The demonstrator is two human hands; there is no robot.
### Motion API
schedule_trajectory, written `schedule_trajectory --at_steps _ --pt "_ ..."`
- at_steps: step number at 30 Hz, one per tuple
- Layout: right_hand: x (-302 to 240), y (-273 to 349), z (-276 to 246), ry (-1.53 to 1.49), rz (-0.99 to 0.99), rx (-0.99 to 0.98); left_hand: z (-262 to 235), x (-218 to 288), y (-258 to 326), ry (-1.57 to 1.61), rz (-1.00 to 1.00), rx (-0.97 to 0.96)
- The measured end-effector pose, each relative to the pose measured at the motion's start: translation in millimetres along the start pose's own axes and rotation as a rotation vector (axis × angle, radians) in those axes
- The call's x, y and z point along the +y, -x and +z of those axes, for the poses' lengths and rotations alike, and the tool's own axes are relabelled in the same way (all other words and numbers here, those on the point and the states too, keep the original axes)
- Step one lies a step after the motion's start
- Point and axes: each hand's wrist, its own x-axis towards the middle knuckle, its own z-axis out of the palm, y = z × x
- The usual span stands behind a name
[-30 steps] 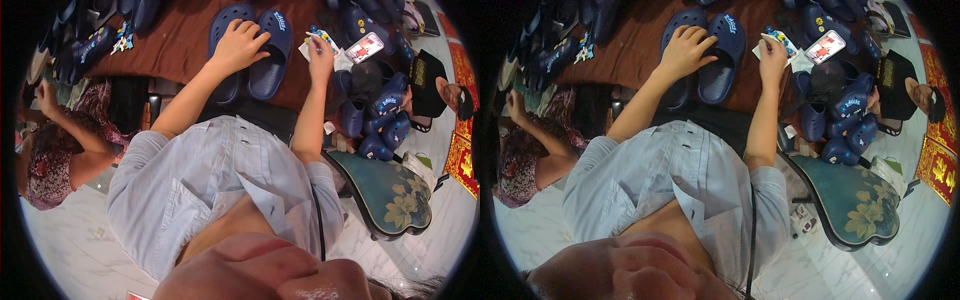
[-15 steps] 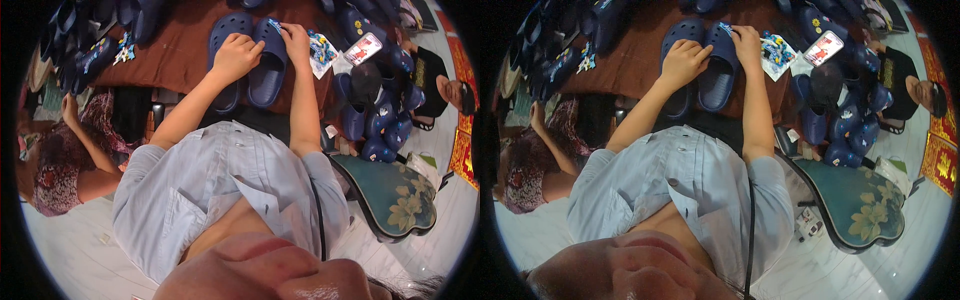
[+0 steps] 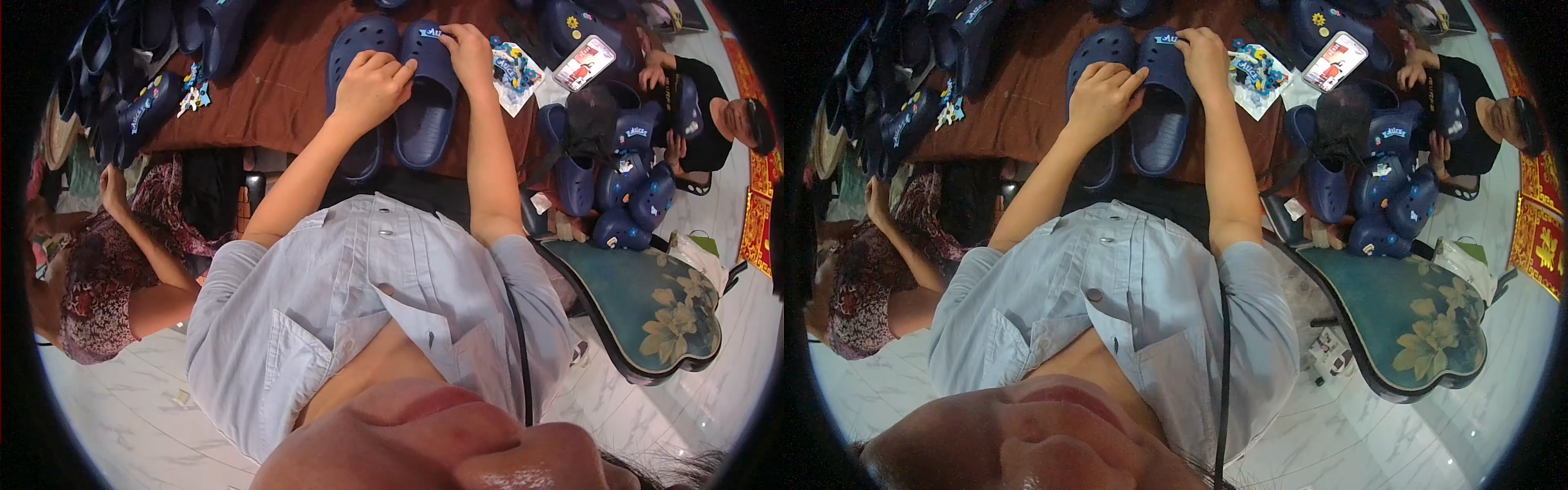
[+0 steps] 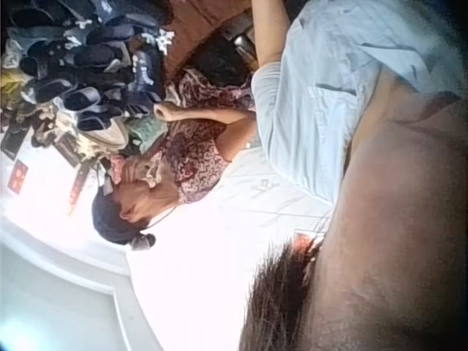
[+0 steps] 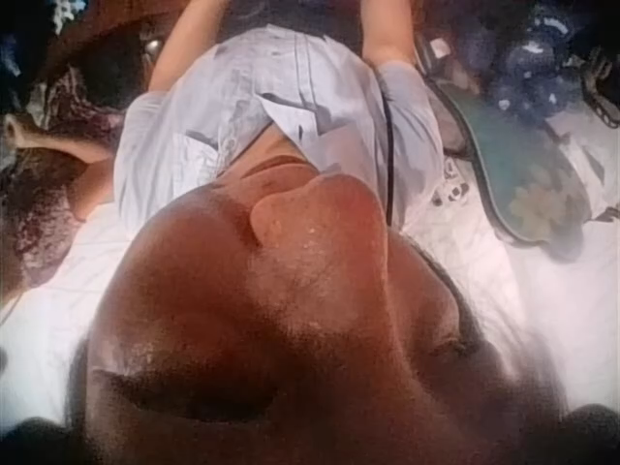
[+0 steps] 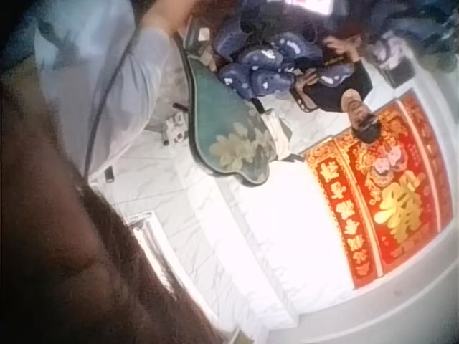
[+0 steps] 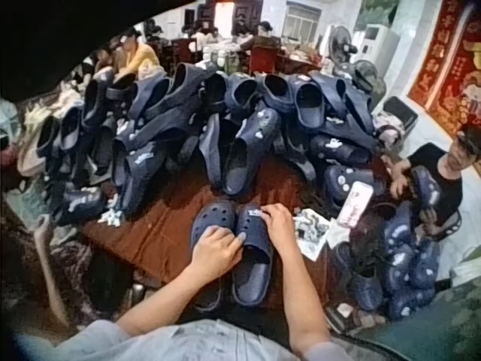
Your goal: Attaching decorative charms into the holes of rubber clogs.
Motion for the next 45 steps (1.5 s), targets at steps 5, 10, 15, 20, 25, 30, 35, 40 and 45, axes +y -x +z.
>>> schedule_trajectory --at_steps 5,10,15,20,25,30,35,40,45 --pt "-0.1 7.0 1.2 -0.013 0.001 0.051 0.2 0.6 0.5 -0.016 0.001 0.012" --pt "5.2 26.1 -13.8 -0.06 0.073 0.145 -0.2 1.3 0.3 -0.003 -0.002 0.016" --pt "42.7 64.3 -66.2 -0.011 0.254 0.272 1.4 2.1 3.3 -0.008 -0.018 -0.045" --pt "74.2 91.1 -119.8 0.095 0.436 0.394 0.6 1.0 3.1 -0.021 -0.018 -0.043" --pt "77.1 107.8 -119.3 0.177 0.427 0.305 3.2 0.2 1.9 -0.041 0.013 0.019" --pt "48.8 105.1 -100.4 0.521 0.284 0.1 2.5 1.3 0.8 -0.044 0.02 0.024" --pt "54.2 107.4 -83.1 0.611 0.23 0.055 5.4 0.9 4.7 -0.028 0.0 0.002" --pt "56.3 112.4 -79.5 0.569 0.172 0.14 4.3 1.6 3.9 -0.019 0.0 0.004" --pt "35.7 111.4 -76.1 0.115 0.335 0.246 3.7 0.9 4.8 -0.025 -0.008 -0.003"
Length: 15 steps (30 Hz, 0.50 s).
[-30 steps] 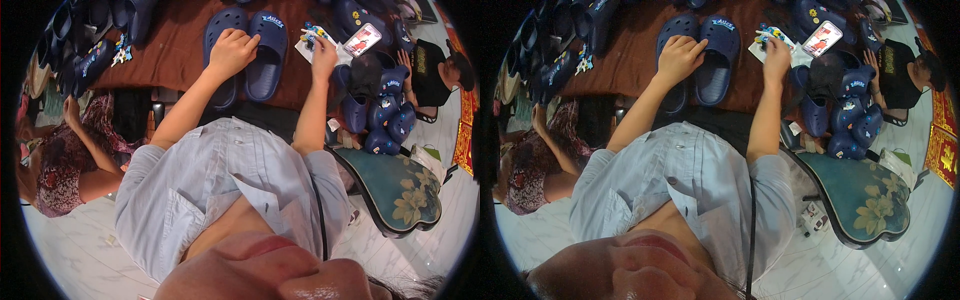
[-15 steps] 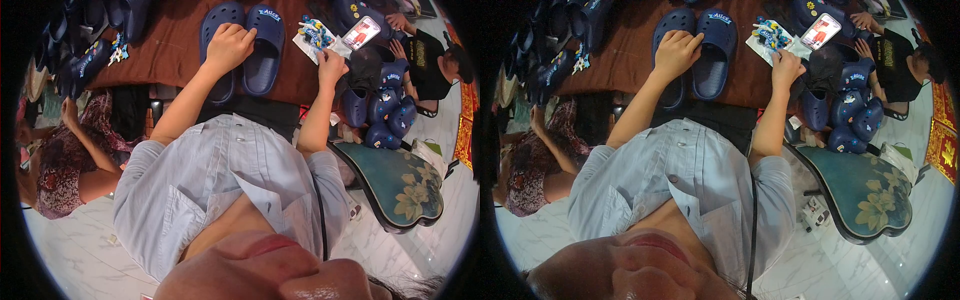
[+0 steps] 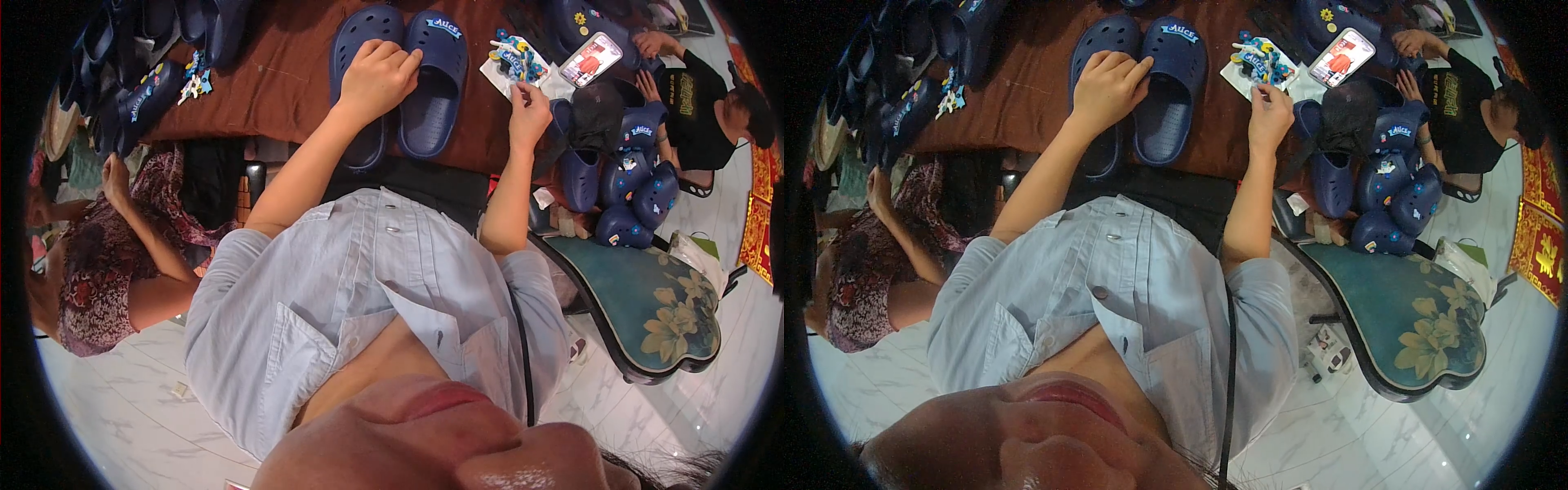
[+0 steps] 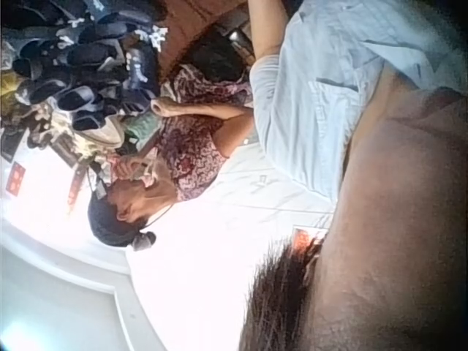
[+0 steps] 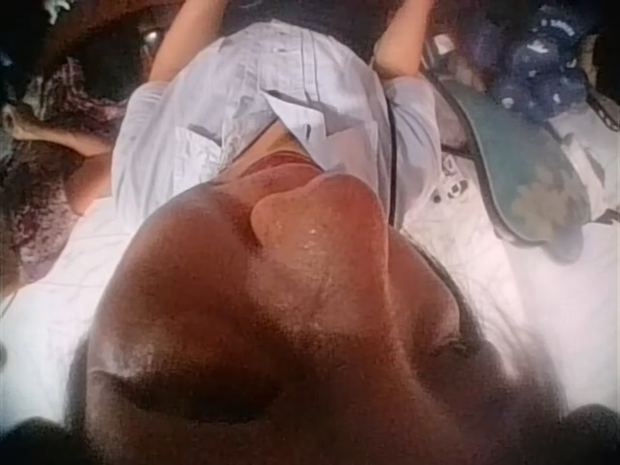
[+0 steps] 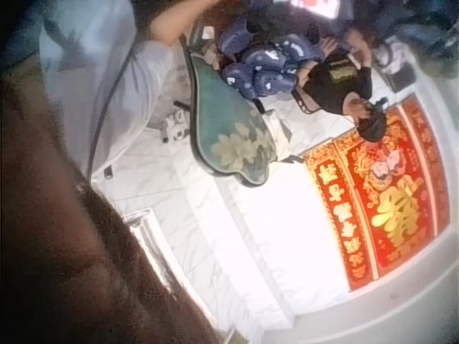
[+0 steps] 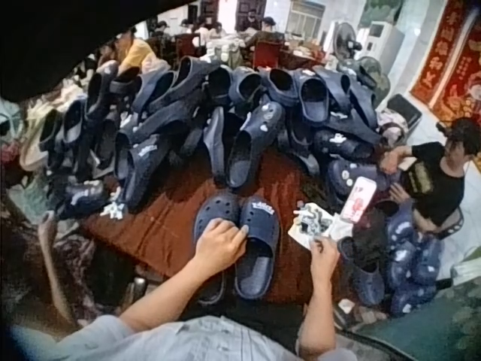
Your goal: Attaching decorative charms into the holes of rubber clogs.
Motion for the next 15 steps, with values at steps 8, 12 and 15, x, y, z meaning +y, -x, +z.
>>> schedule_trajectory --at_steps 8,12,15 --pt "-45.8 1.7 28.6 -0.506 0.084 -0.085 -0.7 0.8 -1.5 -0.012 0.0 -0.01" --pt "-50.3 0.1 45.2 -0.442 0.029 -0.133 -0.5 0.6 -0.4 -0.011 -0.01 -0.028" --pt "-59.0 -0.6 48.8 -0.448 0.001 -0.115 -0.9 0.3 0.5 -0.009 -0.01 -0.034"
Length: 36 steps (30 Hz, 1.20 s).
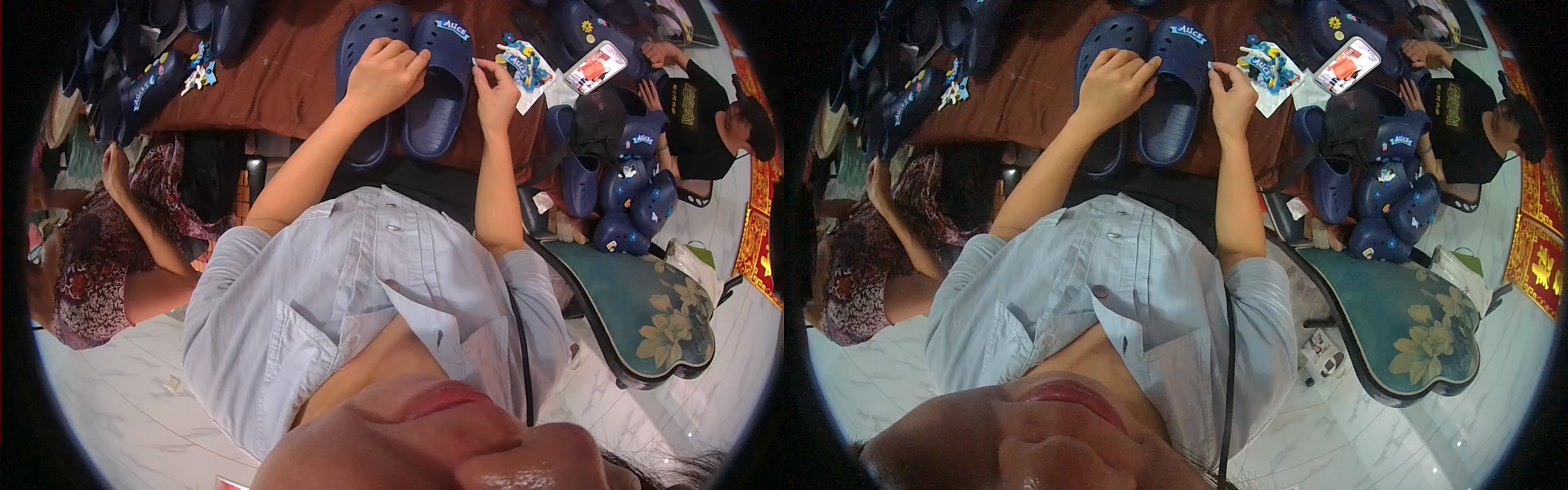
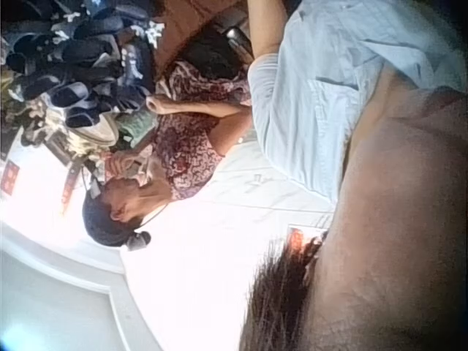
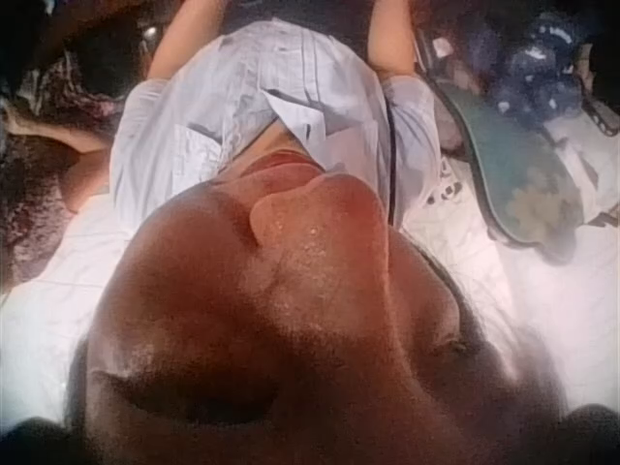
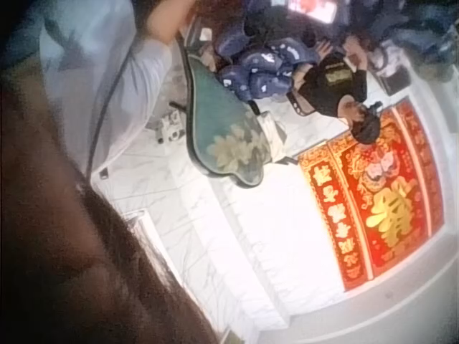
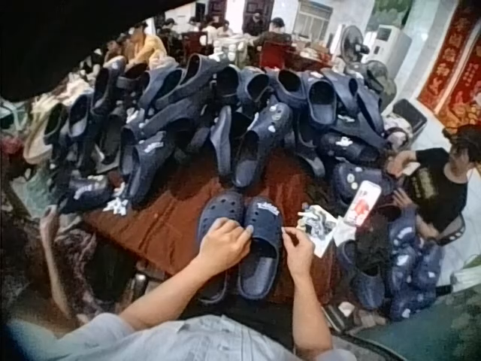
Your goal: Attaching decorative charms into the holes of rubber clogs.
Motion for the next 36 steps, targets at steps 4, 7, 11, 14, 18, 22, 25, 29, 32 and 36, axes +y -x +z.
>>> schedule_trajectory --at_steps 4,7,11,14,18,22,25,29,32,36 --pt "0.5 -2.3 3.4 0.019 -0.021 -0.004 -1.1 0.2 -0.2 -0.008 0.001 -0.005" --pt "1.4 -2.9 4.3 0.05 -0.075 0.018 -1.1 0.9 -0.3 -0.016 -0.005 -0.018" --pt "3.5 -5.5 7.3 0.052 -0.101 0.045 -0.6 0.7 0.1 -0.014 -0.005 -0.014" --pt "4.4 -8.0 8.7 0.051 -0.068 0.044 -1.7 1.1 -0.6 -0.011 -0.004 -0.016" --pt "6.6 -13.4 11.9 0.046 -0.051 0.039 -1.5 1.7 -1.2 -0.003 -0.005 -0.009" --pt "8.0 -17.1 14.2 0.073 -0.11 0.04 0.0 1.3 -1.1 -0.001 -0.002 -0.004" --pt "7.8 -17.5 14.7 0.076 -0.097 0.031 1.8 0.8 -0.4 0.001 -0.001 0.007" --pt "6.1 -18.0 15.1 0.095 -0.134 0.023 1.0 -0.5 -0.2 0.001 0.004 0.002" --pt "6.7 -19.9 15.8 0.104 -0.164 0.027 0.6 0.1 -0.6 -0.006 0.008 0.001" --pt "4.6 -24.3 15.4 0.105 -0.198 0.026 1.6 0.1 -2.7 -0.009 0.02 0.047"
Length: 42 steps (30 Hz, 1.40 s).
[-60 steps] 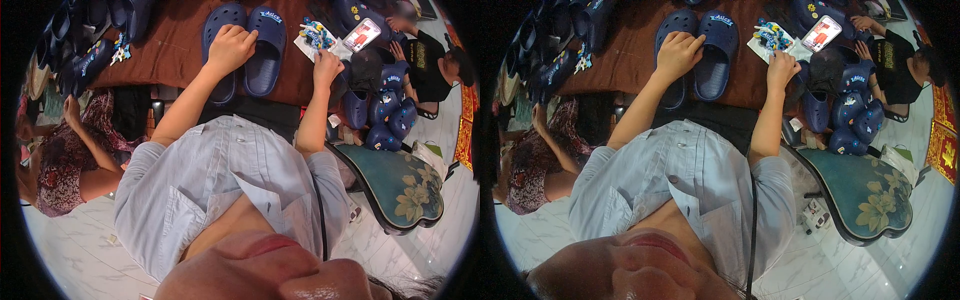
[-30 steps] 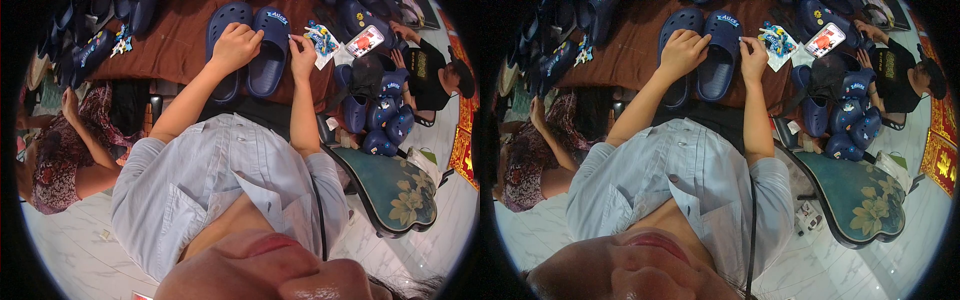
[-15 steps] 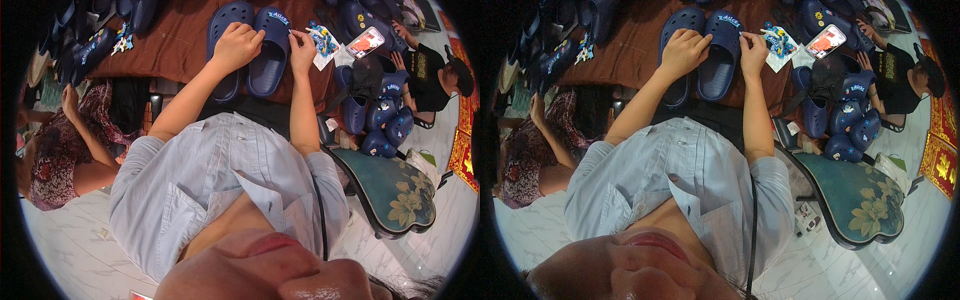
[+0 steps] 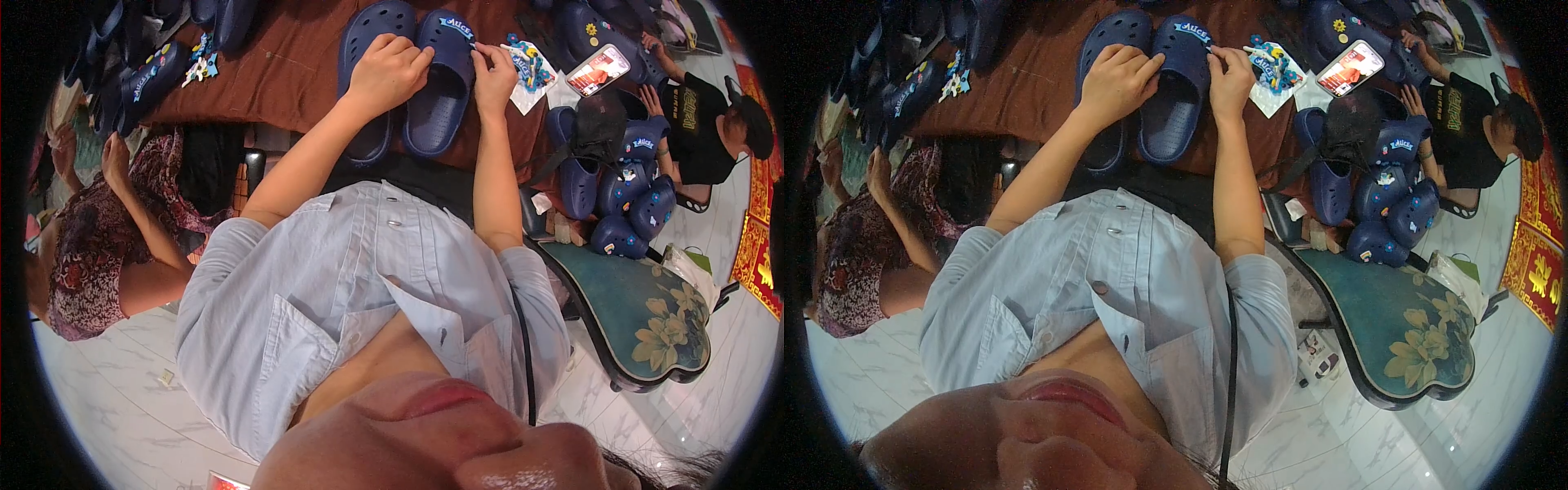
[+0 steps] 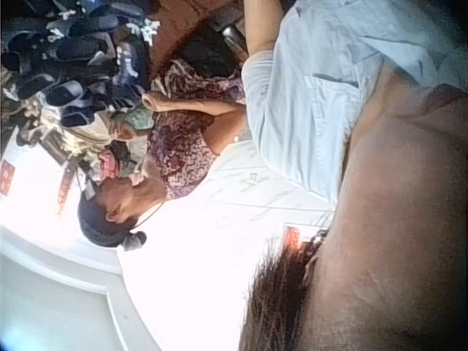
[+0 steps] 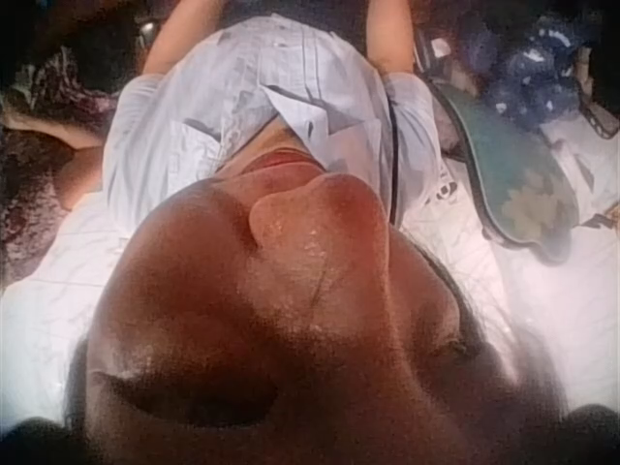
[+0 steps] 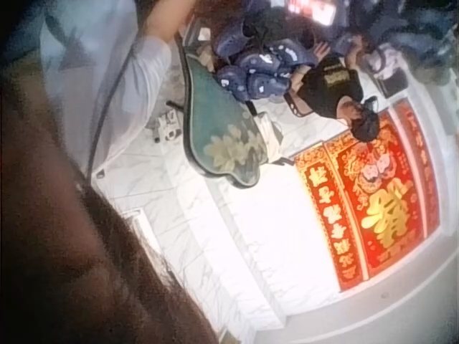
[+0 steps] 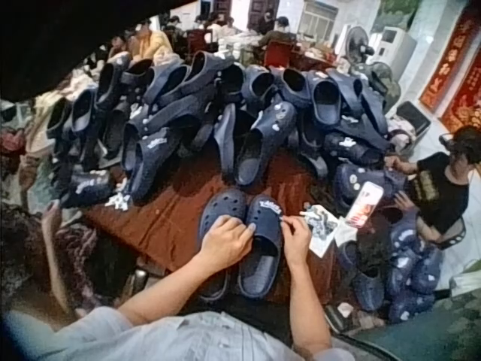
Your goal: Attaching decorative charms into the holes of rubber clogs.
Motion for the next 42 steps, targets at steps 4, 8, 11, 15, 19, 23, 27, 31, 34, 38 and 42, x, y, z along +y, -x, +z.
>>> schedule_trajectory --at_steps 4,8,11,15,19,23,27,31,34,38,42 --pt "5.5 -0.2 0.1 -0.028 0.041 -0.012 1.5 -0.2 0.6 0.03 -0.003 0.045" --pt "16.8 4.4 -1.1 -0.005 0.071 0.061 1.7 -0.9 3.6 0.033 -0.002 0.049" --pt "19.0 7.6 -4.7 -0.239 0.301 0.067 2.7 0.2 3.5 0.013 -0.01 -0.014" --pt "8.6 5.9 -6.5 -0.13 0.215 0.037 2.3 -0.5 3.7 0.004 -0.018 -0.013" --pt "-1.2 7.1 -5.3 -0.043 0.122 -0.021 2.7 -2.2 5.1 -0.001 -0.025 -0.004" --pt "-0.4 11.4 -10.5 -0.017 0.108 -0.057 3.4 -2.2 3.7 0.018 -0.019 -0.01" --pt "-7.8 15.3 -12.4 -0.047 0.065 -0.058 3.7 -4.0 3.5 0.022 -0.012 0.023" --pt "-12.0 15.7 -12.7 -0.009 0.039 -0.077 2.2 -4.9 2.0 0.027 0.006 0.058" --pt "-13.6 13.8 -11.9 -0.002 0.044 -0.093 0.7 -4.5 5.1 -0.009 -0.027 -0.052" --pt "-15.2 11.5 -13.2 0.103 -0.047 -0.112 0.6 -4.4 4.7 -0.004 -0.032 -0.053" --pt "-14.9 12.0 -15.4 0.134 -0.081 -0.147 0.1 -4.3 3.7 0.014 -0.026 -0.047"
